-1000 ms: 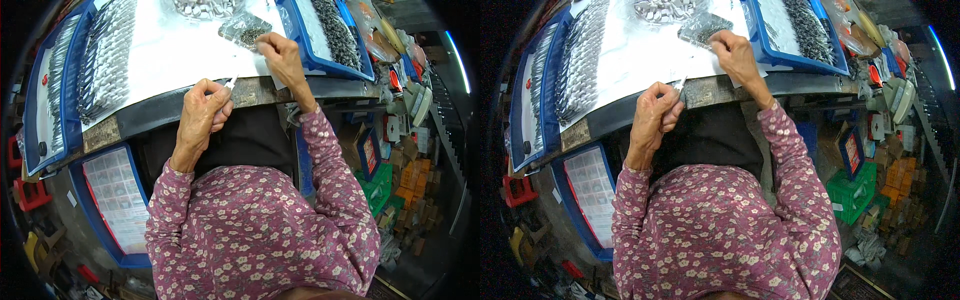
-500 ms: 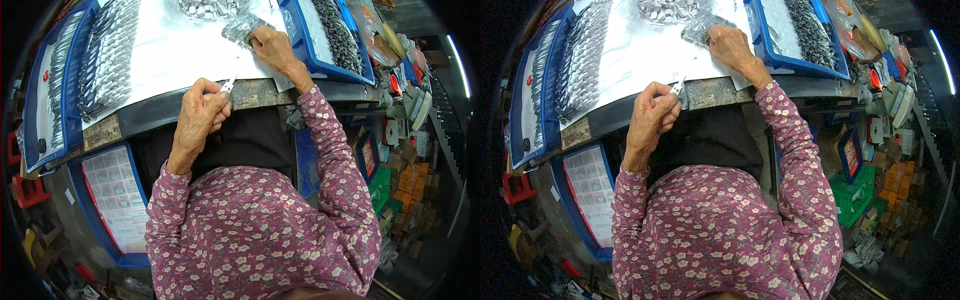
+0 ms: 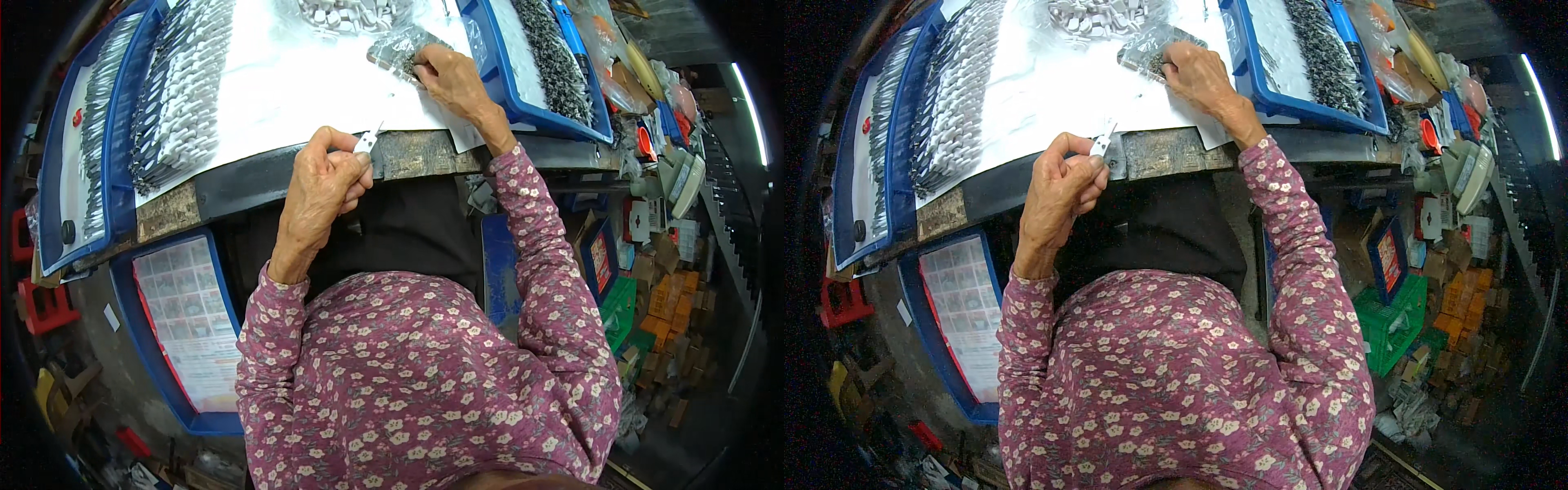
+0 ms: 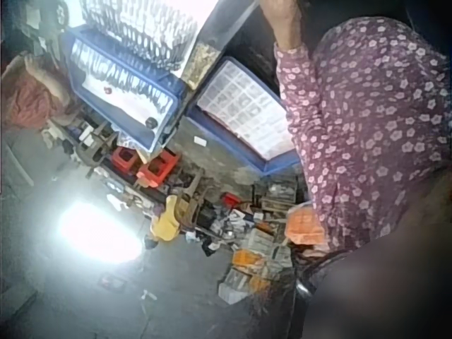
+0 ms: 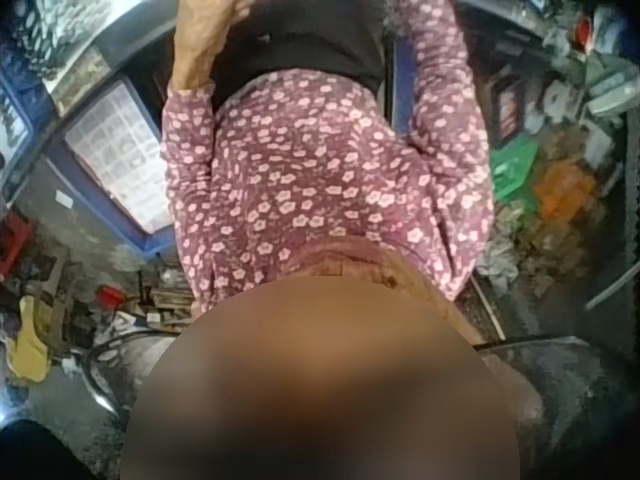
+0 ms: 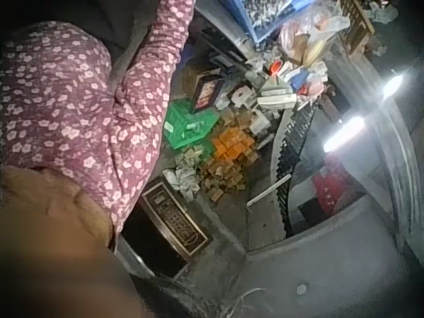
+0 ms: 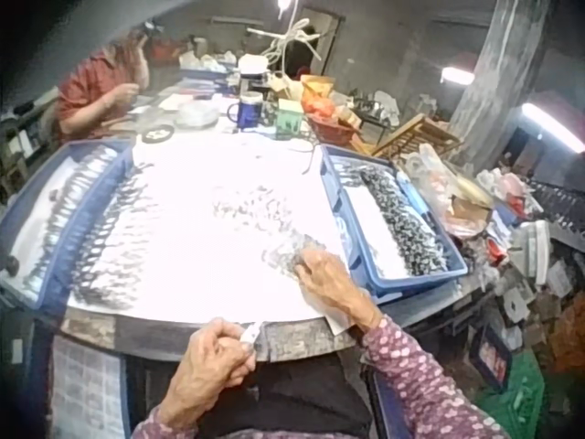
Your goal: Manually assembling small metal tools by attaching plastic or metal components.
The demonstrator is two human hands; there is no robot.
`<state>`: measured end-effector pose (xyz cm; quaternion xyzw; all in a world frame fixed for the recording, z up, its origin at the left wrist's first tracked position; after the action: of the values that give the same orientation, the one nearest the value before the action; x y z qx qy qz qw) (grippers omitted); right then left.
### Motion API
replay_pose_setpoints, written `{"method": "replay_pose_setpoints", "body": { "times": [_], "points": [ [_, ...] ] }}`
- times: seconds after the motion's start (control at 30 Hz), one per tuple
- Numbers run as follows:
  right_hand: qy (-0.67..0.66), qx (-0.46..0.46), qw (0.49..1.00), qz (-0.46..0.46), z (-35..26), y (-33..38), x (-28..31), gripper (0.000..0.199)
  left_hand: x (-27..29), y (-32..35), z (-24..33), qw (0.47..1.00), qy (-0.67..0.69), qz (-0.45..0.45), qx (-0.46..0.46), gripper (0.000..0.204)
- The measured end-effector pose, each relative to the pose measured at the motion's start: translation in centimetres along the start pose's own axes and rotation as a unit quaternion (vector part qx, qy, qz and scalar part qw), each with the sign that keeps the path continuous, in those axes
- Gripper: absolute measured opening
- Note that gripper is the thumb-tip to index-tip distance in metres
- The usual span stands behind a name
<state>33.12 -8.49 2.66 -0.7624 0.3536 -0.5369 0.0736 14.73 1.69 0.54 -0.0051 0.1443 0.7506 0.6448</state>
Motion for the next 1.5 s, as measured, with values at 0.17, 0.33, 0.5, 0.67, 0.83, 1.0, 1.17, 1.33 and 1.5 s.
{"method": "replay_pose_setpoints", "body": {
  "times": [0.17,0.33,0.5,0.67,0.83,1.0,1.17,1.33,1.5],
  "points": [
    [0.006,-0.044,0.999,-0.029,0.4,-0.1,-0.6,0.01,-0.2,-0.1,-0.4,1.0,-0.007,-0.01,-0.002,0.015],
    [-0.034,-0.096,0.994,-0.03,1.3,0.5,-0.5,0.01,0.1,0.0,-0.6,1.0,-0.01,-0.005,-0.002,0.015],
    [-0.203,-0.145,0.968,0.022,1.8,0.6,0.7,0.012,0.3,-0.2,-0.6,1.0,0.006,0.004,-0.013,0.014],
    [-0.299,-0.201,0.933,0.027,2.1,0.7,0.8,0.013,0.2,-0.1,-0.5,1.0,0.004,0.005,-0.021,0.014],
    [-0.419,-0.257,0.87,0.029,2.2,1.0,0.3,0.012,0.3,-0.1,-0.6,1.0,0.009,0.005,-0.016,0.014],
    [-0.596,-0.249,0.763,0.021,1.6,1.2,-0.4,0.012,0.2,-0.1,-0.4,0.999,0.023,0.021,-0.015,0.01],
    [-0.606,-0.261,0.751,0.014,-2.0,1.4,-0.6,0.013,0.4,-0.1,-0.4,0.999,0.027,0.032,-0.016,0.011],
    [-0.585,-0.238,0.775,-0.027,-6.0,2.0,-0.9,0.012,0.6,-0.2,-0.4,0.998,-0.019,0.052,-0.021,0.013],
    [-0.487,-0.226,0.842,-0.043,-9.2,2.4,-1.6,0.01,0.8,0.2,0.0,0.996,-0.016,0.084,-0.025,0.011]
  ]
}}
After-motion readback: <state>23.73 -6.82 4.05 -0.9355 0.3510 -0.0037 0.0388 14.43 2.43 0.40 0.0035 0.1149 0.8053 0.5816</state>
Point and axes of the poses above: each hand's wrist, its own y-axis away from the middle knuckle, its own x-axis out of the back of the hand, z = x × y, the point moved 7 cm from there along -y, towards the middle knuckle, and after that the axes turned 13 degrees about -y, right-handed, at the moved point
